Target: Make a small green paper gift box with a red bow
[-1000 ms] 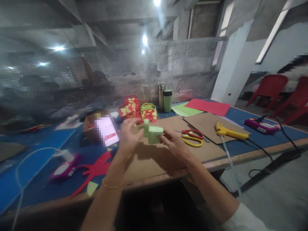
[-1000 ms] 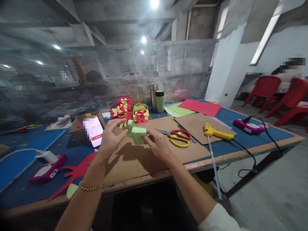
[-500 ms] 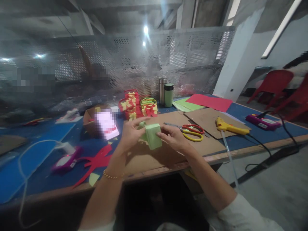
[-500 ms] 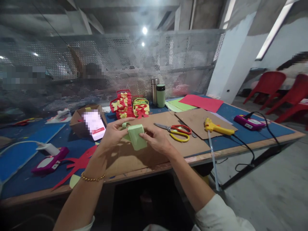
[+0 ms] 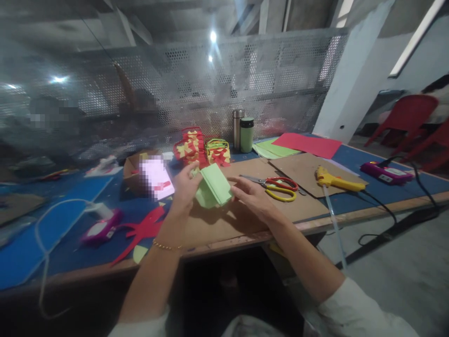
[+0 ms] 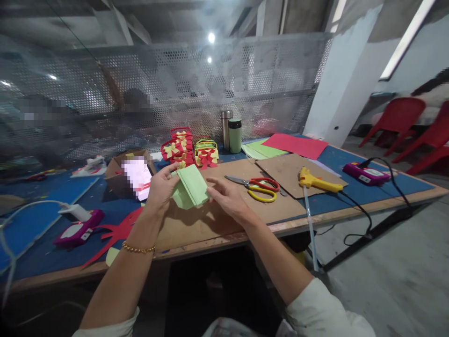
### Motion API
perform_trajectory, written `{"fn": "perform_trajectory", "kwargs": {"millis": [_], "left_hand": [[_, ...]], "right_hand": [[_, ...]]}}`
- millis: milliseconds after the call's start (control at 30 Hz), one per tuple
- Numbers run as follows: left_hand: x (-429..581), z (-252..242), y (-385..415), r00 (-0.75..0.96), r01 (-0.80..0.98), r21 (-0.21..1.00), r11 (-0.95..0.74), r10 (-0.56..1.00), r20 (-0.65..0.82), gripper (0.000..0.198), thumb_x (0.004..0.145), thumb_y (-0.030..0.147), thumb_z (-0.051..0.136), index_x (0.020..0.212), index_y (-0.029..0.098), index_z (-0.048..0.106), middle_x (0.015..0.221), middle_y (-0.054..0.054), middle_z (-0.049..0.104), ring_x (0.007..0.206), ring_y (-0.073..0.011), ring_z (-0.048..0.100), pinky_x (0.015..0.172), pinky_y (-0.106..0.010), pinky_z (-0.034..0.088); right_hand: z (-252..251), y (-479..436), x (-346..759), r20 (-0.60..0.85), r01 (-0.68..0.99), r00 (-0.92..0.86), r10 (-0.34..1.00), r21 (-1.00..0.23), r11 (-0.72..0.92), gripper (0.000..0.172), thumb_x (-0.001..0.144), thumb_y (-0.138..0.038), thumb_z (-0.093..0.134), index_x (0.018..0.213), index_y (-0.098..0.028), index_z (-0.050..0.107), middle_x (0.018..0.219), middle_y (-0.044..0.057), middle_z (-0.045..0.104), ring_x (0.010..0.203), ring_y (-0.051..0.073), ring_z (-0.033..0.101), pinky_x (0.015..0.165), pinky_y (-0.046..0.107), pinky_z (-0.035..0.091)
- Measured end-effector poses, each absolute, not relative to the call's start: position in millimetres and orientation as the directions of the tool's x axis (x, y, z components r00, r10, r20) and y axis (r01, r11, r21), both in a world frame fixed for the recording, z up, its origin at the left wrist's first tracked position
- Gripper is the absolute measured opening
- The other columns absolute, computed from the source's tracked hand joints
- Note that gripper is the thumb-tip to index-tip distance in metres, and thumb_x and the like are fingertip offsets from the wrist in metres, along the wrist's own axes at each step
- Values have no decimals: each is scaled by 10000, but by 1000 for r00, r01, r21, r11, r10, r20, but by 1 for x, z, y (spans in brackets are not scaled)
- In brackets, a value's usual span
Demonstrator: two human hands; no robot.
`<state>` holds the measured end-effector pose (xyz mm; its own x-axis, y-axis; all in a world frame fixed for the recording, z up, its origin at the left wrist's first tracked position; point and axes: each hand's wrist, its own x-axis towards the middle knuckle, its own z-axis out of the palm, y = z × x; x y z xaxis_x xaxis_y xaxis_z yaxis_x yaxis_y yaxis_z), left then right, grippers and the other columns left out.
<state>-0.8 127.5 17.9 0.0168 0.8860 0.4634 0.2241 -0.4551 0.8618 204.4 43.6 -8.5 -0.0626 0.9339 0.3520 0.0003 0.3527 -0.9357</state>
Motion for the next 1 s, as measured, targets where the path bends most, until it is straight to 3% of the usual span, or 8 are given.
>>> {"fn": "perform_trajectory", "kwargs": {"millis": [133, 300, 400, 500, 633, 733, 1000], "left_hand": [[3, 22, 122, 14, 233, 869, -437, 895, 447, 475, 771, 330, 727, 1218, 168, 713, 1003, -83, 777, 921, -215, 711, 832, -356, 586], [7, 40, 107, -41, 270, 877, -398, 905, 424, 532, 831, 464, 712, 1252, 140, 686, 940, -97, 762, 862, -244, 705, 794, -377, 562], [8, 49, 93, -92, 409, 711, -572, 750, 655, 382, 900, 484, 632, 1114, 178, 710, 939, -79, 732, 893, -235, 672, 861, -388, 525], [8, 52, 81, 127, 524, 386, -759, 518, 846, 285, 924, 475, 598, 910, 209, 700, 966, -77, 698, 993, -249, 617, 961, -425, 464], [13, 45, 75, 484, 529, 80, -845, 377, 790, 367, 816, 521, 742, 1048, 238, 721, 1141, -81, 691, 1128, -300, 572, 1052, -498, 368], [21, 41, 73, 573, 543, 15, -840, 384, 724, 417, 791, 447, 783, 1154, 256, 706, 1218, -91, 676, 1182, -325, 553, 1085, -526, 315], [30, 41, 69, 585, 584, 4, -812, 424, 691, 183, 819, 217, 696, 993, 256, 733, 1032, -72, 739, 1046, -296, 577, 1005, -498, 326]], "right_hand": [[-10, 46, 204, 244, -175, -87, 966, -958, 226, 492, 779, -442, 800, 1183, -181, 702, 798, -12, 704, 602, 100, 608, 608, 250, 533], [-4, 44, 208, 74, -405, -46, 996, -913, 49, 403, 737, -346, 848, 1083, -179, 725, 767, -9, 720, 532, 94, 618, 546, 237, 545], [-2, 45, 210, 2, -495, -47, 999, -869, -22, 336, 744, -289, 835, 1039, -169, 726, 720, -1, 717, 501, 107, 628, 472, 221, 523], [-3, 48, 212, 4, -553, -29, 1000, -833, -13, 300, 744, -265, 818, 1006, -149, 730, 689, 5, 706, 442, 102, 590, 394, 209, 476], [-5, 53, 213, 9, -589, 17, 1000, -808, 17, 235, 745, -256, 805, 933, -131, 736, 640, 0, 676, 407, 88, 543, 358, 198, 451], [-4, 53, 213, 19, -598, 27, 999, -801, 31, 194, 743, -248, 796, 887, -131, 741, 582, -22, 637, 382, 73, 498, 350, 184, 440], [-5, 52, 214, -36, -480, 84, 996, -877, 9, 244, 752, -358, 794, 884, -167, 715, 590, -13, 653, 384, 64, 475, 347, 169, 372]]}}
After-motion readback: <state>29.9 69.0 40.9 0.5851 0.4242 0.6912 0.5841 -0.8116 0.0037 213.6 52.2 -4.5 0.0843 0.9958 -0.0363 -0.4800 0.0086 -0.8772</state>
